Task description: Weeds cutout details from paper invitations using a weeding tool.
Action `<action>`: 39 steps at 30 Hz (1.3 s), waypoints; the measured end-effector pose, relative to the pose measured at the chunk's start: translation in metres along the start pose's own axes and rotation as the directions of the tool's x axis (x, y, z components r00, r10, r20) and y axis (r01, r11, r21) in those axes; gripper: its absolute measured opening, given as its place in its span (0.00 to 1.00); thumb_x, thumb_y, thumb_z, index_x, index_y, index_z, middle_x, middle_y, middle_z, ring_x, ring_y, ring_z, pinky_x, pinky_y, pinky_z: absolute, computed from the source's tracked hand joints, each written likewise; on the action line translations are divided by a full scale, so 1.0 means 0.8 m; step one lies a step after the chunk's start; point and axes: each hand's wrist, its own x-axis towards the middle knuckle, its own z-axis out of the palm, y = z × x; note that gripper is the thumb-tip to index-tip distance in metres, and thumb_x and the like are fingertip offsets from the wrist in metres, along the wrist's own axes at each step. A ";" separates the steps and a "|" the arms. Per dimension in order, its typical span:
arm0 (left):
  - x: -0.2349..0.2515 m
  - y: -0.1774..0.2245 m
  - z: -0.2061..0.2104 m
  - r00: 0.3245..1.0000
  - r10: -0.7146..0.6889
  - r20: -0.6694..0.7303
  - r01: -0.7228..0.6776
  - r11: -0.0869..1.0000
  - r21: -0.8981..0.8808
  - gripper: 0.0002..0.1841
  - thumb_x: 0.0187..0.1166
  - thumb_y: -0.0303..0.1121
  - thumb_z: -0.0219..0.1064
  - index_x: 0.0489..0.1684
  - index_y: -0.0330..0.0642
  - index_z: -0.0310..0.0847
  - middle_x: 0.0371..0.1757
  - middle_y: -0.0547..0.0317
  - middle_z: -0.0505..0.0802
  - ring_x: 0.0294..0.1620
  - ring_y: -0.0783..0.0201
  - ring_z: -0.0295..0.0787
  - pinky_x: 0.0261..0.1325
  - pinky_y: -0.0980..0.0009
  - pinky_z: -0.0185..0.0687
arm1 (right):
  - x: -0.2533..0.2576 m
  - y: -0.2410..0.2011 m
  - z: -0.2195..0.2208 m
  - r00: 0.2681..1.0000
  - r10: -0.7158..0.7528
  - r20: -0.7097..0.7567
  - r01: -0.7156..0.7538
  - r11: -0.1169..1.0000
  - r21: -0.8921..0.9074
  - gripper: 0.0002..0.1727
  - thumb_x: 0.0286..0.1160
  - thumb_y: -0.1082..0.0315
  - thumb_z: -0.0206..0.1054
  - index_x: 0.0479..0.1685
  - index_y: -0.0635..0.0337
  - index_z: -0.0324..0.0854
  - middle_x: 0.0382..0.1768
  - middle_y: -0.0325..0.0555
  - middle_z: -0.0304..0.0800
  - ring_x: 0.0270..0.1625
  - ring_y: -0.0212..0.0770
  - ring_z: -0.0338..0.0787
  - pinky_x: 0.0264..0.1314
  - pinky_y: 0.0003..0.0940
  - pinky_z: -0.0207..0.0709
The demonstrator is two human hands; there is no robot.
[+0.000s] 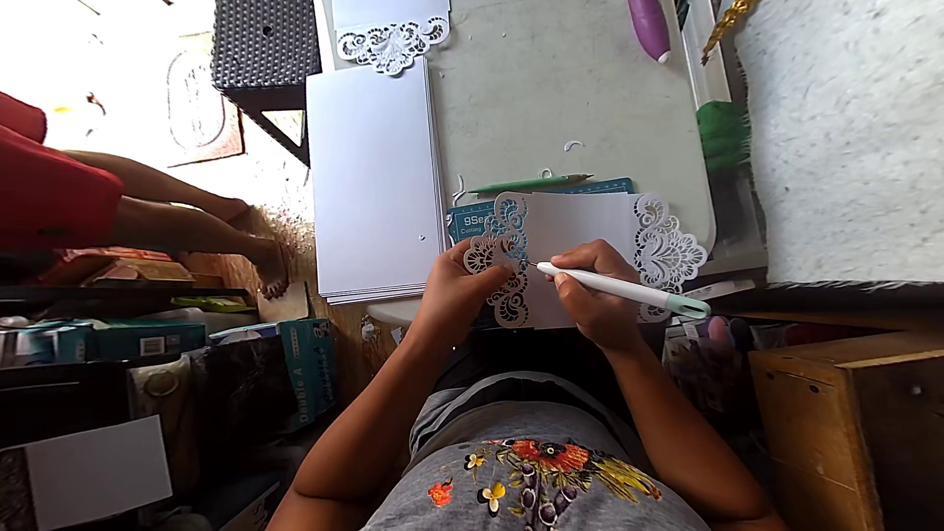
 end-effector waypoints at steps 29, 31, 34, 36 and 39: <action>0.000 -0.002 0.001 1.000 0.017 -0.008 -0.017 1.000 0.003 0.12 0.76 0.17 0.67 0.51 0.41 0.82 0.40 0.62 0.95 0.36 0.72 0.93 0.39 0.74 0.91 | 0.001 0.001 -0.001 1.000 0.012 -0.002 -0.012 1.000 -0.007 0.09 0.63 0.77 0.64 0.42 0.67 0.82 0.37 0.40 0.89 0.34 0.22 0.87 0.37 0.15 0.83; 0.000 -0.003 0.001 1.000 0.019 -0.006 -0.019 1.000 0.003 0.12 0.76 0.17 0.66 0.52 0.41 0.82 0.40 0.62 0.94 0.35 0.72 0.93 0.39 0.74 0.91 | 0.001 0.000 0.000 1.000 0.011 -0.002 -0.011 1.000 0.001 0.09 0.64 0.78 0.64 0.42 0.67 0.82 0.37 0.40 0.89 0.34 0.22 0.87 0.37 0.15 0.83; 0.000 -0.004 0.000 1.000 0.027 -0.003 -0.027 1.000 0.001 0.12 0.76 0.17 0.66 0.51 0.41 0.82 0.40 0.62 0.94 0.35 0.72 0.93 0.39 0.74 0.91 | 0.001 0.001 0.001 1.000 0.003 0.006 -0.002 1.000 -0.015 0.09 0.63 0.78 0.64 0.41 0.69 0.82 0.35 0.40 0.89 0.33 0.21 0.87 0.36 0.15 0.82; 0.000 -0.004 0.001 1.000 0.028 -0.008 -0.028 1.000 0.008 0.12 0.76 0.17 0.66 0.51 0.42 0.83 0.39 0.62 0.94 0.35 0.73 0.93 0.39 0.75 0.91 | 0.001 0.001 0.001 1.000 0.004 0.010 -0.004 1.000 -0.023 0.09 0.62 0.78 0.64 0.41 0.69 0.82 0.35 0.40 0.89 0.33 0.21 0.87 0.36 0.14 0.82; -0.001 -0.003 0.001 1.000 0.024 -0.011 -0.024 1.000 0.007 0.12 0.76 0.17 0.66 0.51 0.41 0.82 0.39 0.62 0.94 0.35 0.73 0.93 0.39 0.75 0.91 | 0.001 0.001 0.000 1.000 0.001 0.008 -0.001 1.000 0.001 0.09 0.64 0.77 0.64 0.42 0.67 0.82 0.36 0.39 0.89 0.33 0.21 0.86 0.36 0.15 0.82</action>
